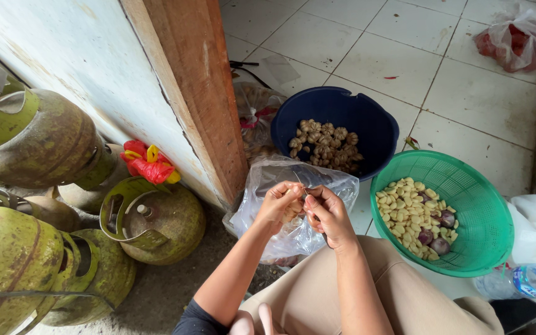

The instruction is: The person sits on the floor and uses a small knife to peel garlic cloves one by one. Peeled cloves are placed into a green colander, while the unpeeled bulbs remain in a blue bowl nearby.

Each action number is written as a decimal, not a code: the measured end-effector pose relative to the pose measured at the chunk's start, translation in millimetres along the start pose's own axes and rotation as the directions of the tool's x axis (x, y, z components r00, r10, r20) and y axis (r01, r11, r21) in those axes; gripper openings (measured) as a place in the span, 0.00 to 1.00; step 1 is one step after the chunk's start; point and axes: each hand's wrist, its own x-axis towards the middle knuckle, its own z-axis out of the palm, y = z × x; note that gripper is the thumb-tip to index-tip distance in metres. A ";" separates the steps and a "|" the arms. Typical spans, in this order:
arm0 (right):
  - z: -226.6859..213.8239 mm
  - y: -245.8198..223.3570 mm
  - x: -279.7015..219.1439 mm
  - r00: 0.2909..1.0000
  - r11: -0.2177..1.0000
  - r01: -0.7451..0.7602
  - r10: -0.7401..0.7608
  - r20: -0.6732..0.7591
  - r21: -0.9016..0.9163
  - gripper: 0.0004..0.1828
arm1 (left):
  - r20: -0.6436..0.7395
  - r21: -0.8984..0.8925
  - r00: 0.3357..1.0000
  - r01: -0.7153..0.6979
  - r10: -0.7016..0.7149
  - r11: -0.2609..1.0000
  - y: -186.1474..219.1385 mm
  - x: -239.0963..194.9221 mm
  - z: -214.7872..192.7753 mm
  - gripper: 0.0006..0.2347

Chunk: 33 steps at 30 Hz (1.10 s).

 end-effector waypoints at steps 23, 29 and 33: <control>19.6 17.3 4.3 0.984 0.924 -0.077 0.011 -0.175 -0.374 0.25 | -0.036 0.310 0.984 -0.154 0.173 0.938 15.3 -25.6 -36.6 0.15; 26.0 19.9 5.7 0.997 0.962 0.038 -0.054 -0.052 -0.270 0.35 | -0.111 0.353 0.978 -0.129 0.178 0.927 12.5 -25.9 -30.5 0.15; 25.2 19.5 4.9 0.999 0.963 0.014 -0.027 -0.044 -0.268 0.33 | -0.108 0.337 0.964 -0.194 0.243 0.921 5.4 -22.4 -28.2 0.15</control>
